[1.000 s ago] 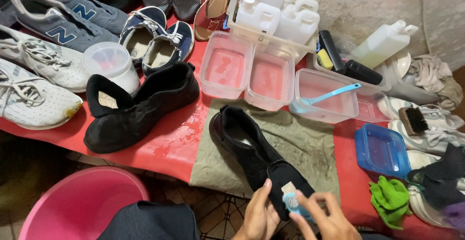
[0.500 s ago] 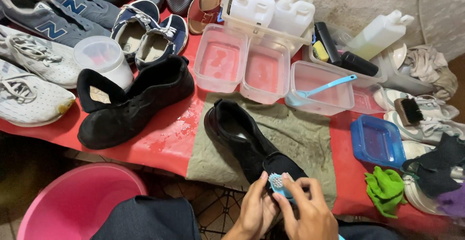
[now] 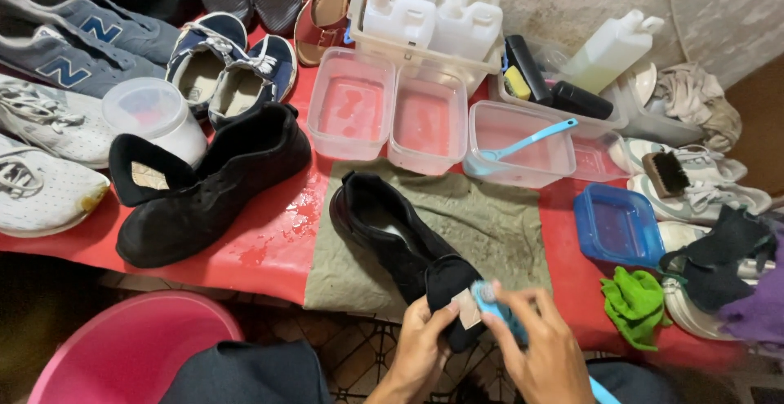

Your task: The person wipes a black shoe with a green cloth, then scrubs it with a blue brush dipped in water. The person repeatedly dips the brush and scrubs different areas of the shoe, including the heel and sides, while holding the shoe steady.

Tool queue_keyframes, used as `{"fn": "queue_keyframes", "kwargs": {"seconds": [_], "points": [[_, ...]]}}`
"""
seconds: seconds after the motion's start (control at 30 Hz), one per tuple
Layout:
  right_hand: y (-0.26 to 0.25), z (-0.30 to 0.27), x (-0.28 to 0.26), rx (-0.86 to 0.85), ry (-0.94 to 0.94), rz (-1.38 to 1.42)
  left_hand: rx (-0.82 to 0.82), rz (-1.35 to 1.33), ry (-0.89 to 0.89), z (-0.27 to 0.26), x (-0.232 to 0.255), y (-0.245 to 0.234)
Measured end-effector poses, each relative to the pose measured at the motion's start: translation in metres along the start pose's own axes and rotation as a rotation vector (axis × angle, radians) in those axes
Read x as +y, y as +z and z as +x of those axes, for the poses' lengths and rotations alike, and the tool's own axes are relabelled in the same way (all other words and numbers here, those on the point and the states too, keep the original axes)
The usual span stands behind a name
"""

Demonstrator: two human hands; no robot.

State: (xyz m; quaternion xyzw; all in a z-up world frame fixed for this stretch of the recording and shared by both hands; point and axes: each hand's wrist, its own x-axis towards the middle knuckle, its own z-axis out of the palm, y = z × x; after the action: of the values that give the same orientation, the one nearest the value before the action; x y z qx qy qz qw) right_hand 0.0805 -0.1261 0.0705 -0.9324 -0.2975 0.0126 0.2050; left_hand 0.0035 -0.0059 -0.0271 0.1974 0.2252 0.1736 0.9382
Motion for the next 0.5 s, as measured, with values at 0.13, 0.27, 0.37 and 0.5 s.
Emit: {"fn": "queue_keyframes", "kwargs": {"seconds": [0.13,0.27,0.37,0.5], "points": [[-0.006,-0.016,0.042,-0.102,0.126,-0.095,0.038,-0.003,-0.010,0.004,-0.011,-0.009],[-0.016,0.008,-0.004,0.083,-0.045,0.101,0.033,0.016,-0.064,-0.002,-0.002,0.004],[-0.004,0.004,0.003,-0.080,-0.018,0.080,0.080,0.043,-0.065,-0.008,0.011,0.012],[0.000,0.006,0.074,-0.213,0.074,0.109,0.041,0.375,0.162,0.005,-0.002,-0.019]]}}
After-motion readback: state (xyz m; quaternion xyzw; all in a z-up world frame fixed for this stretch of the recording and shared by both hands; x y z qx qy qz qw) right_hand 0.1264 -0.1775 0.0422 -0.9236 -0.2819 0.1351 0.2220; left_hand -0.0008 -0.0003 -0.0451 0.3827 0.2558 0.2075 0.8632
